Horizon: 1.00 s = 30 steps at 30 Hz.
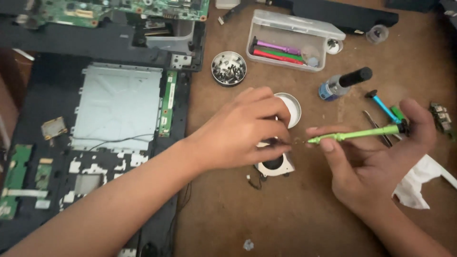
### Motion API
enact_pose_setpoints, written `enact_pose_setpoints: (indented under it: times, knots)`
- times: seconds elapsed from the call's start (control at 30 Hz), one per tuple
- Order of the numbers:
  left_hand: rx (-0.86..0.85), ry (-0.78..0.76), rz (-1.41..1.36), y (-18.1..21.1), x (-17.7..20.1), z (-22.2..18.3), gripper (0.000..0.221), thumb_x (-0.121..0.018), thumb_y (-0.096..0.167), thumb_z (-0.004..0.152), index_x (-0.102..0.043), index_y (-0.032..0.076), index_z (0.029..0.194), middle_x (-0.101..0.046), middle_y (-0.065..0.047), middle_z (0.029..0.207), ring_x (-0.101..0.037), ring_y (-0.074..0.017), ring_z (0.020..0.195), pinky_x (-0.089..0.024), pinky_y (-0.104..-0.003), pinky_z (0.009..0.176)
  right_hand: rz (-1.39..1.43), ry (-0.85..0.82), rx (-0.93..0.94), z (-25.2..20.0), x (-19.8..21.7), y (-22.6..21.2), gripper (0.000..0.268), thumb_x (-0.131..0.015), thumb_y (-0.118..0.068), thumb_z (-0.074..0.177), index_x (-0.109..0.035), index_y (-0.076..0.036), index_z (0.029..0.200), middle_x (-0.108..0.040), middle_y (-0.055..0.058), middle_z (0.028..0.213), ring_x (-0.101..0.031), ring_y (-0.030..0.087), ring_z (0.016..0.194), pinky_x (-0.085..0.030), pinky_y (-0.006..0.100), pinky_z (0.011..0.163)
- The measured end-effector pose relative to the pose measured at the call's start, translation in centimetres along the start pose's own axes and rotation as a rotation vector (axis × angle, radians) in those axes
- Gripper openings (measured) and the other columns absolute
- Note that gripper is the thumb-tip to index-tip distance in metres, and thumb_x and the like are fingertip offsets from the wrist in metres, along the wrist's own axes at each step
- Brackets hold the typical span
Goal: Cleaning a laptop cooling fan housing with a cloth and then using a precision screwdriver to service the internal components.
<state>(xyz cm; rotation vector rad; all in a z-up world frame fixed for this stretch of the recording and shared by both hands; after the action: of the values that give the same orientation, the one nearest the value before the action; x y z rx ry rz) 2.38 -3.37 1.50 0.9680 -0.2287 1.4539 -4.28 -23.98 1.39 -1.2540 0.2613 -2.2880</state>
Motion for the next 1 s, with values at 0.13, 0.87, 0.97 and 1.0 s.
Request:
enact_pose_setpoints:
  times: [0.13, 0.87, 0.97, 1.0]
  knots:
    - [0.011, -0.001, 0.029, -0.3, 0.0, 0.0, 0.017, -0.085, 0.022, 0.090, -0.070, 0.015, 0.086, -0.057, 0.000, 0.098, -0.049, -0.0261, 0.089, -0.037, -0.041, 0.066, -0.141, -0.085, 0.066, 0.2, -0.4, -0.3, 0.028, -0.059, -0.031, 0.108, -0.086, -0.022, 0.110, -0.049, -0.039, 0.086, -0.013, 0.019, 0.139, -0.015, 0.033, 0.121]
    - [-0.012, 0.025, 0.062, -0.4, 0.1, 0.0, 0.021, -0.085, 0.018, 0.088, -0.067, 0.010, 0.081, -0.059, -0.003, 0.097, -0.048, -0.0283, 0.089, -0.036, -0.042, 0.066, 0.125, -0.013, 0.137, -1.9, -1.1, 1.6, 0.045, -0.066, -0.006, 0.105, -0.054, 0.029, 0.130, 0.015, -0.023, 0.149, -0.061, 0.002, 0.056, -0.042, 0.020, 0.102]
    - [-0.010, 0.017, 0.057, -0.4, 0.1, 0.0, 0.022, -0.085, 0.018, 0.087, -0.067, 0.009, 0.080, -0.059, -0.003, 0.097, -0.049, -0.0282, 0.089, -0.037, -0.042, 0.066, -0.071, 0.008, 0.104, -1.5, -0.8, 1.0, 0.027, -0.070, -0.016, 0.105, -0.069, 0.005, 0.121, 0.034, -0.014, 0.133, -0.041, 0.002, 0.097, -0.044, 0.021, 0.103]
    - [-0.008, 0.013, 0.046, -0.4, 0.1, 0.0, 0.022, -0.085, 0.018, 0.087, -0.066, 0.009, 0.080, -0.059, -0.003, 0.097, -0.048, -0.0280, 0.089, -0.037, -0.042, 0.066, -0.285, 0.024, 0.157, -0.8, -0.5, -0.2, 0.027, -0.067, -0.023, 0.103, -0.094, -0.022, 0.097, 0.045, -0.049, 0.102, -0.010, 0.003, 0.130, -0.032, 0.026, 0.112]
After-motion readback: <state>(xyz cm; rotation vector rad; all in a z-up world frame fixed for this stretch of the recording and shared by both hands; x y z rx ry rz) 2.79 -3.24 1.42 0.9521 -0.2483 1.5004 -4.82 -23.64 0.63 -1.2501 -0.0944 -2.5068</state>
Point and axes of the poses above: each hand's wrist, its own z-axis towards the middle knuckle, its own x-axis out of the back of the hand, y = z × x, the point moved 4 cm from there along z, towards the middle knuckle
